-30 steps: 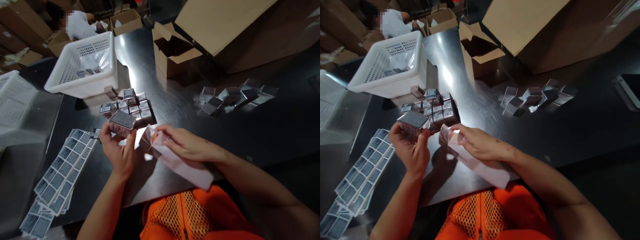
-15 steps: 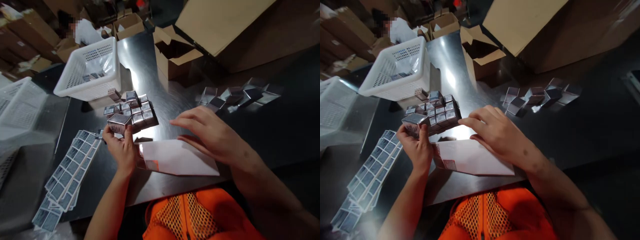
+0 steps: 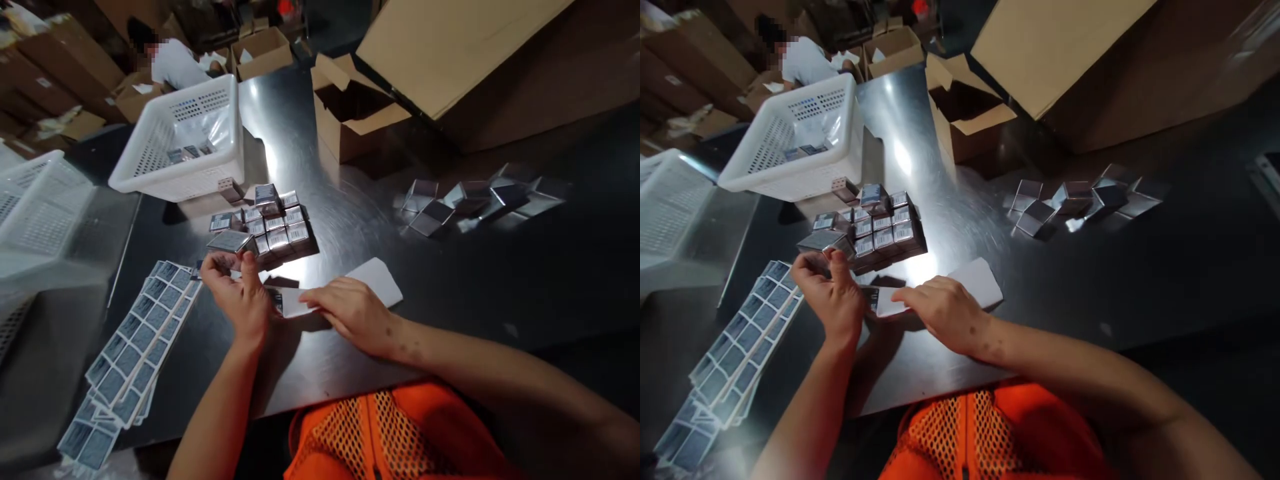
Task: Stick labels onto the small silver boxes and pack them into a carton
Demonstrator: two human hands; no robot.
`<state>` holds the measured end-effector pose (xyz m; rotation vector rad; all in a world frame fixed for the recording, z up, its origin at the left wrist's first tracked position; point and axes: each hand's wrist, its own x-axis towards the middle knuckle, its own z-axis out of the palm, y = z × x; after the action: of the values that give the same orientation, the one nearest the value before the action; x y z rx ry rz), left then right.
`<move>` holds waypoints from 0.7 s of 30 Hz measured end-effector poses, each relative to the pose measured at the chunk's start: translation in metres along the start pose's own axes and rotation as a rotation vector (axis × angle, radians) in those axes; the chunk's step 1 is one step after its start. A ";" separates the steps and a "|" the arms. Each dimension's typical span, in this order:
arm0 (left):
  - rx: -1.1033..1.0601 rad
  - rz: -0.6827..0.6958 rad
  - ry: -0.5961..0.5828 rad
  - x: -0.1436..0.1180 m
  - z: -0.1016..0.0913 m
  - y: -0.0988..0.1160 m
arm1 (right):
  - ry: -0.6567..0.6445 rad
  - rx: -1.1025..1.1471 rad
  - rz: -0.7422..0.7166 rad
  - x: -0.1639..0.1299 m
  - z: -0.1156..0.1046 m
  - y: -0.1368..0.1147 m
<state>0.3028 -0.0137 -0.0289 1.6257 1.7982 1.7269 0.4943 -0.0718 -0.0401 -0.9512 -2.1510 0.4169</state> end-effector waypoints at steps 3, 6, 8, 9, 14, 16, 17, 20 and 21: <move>-0.033 -0.031 -0.002 0.002 -0.001 -0.002 | 0.033 -0.015 -0.009 0.002 -0.004 0.000; -0.046 -0.071 -0.004 0.005 -0.001 -0.005 | 0.101 -0.131 -0.186 0.004 -0.003 -0.002; -0.064 -0.112 -0.016 0.008 -0.001 -0.007 | 0.145 -0.264 -0.296 0.005 -0.002 -0.005; -0.076 -0.131 -0.031 0.008 -0.001 -0.008 | 0.169 -0.332 -0.335 0.006 -0.003 -0.008; -0.091 -0.212 -0.114 0.007 0.001 -0.006 | 0.211 -0.421 -0.476 0.003 -0.006 -0.019; -0.109 -0.239 -0.152 0.005 0.002 -0.003 | 0.195 -0.310 -0.566 0.003 -0.006 -0.020; -0.113 -0.247 -0.168 0.004 0.002 -0.002 | 0.192 -0.211 -0.606 0.003 -0.007 -0.021; -0.125 -0.225 -0.182 0.000 0.001 0.003 | 0.224 0.217 -0.605 0.007 -0.015 -0.021; -0.156 -0.213 -0.203 -0.002 0.000 0.004 | 0.250 0.367 -0.547 0.008 -0.021 -0.021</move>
<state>0.3058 -0.0159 -0.0267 1.4321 1.6324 1.5091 0.4951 -0.0799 -0.0106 -0.1820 -1.9132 0.3756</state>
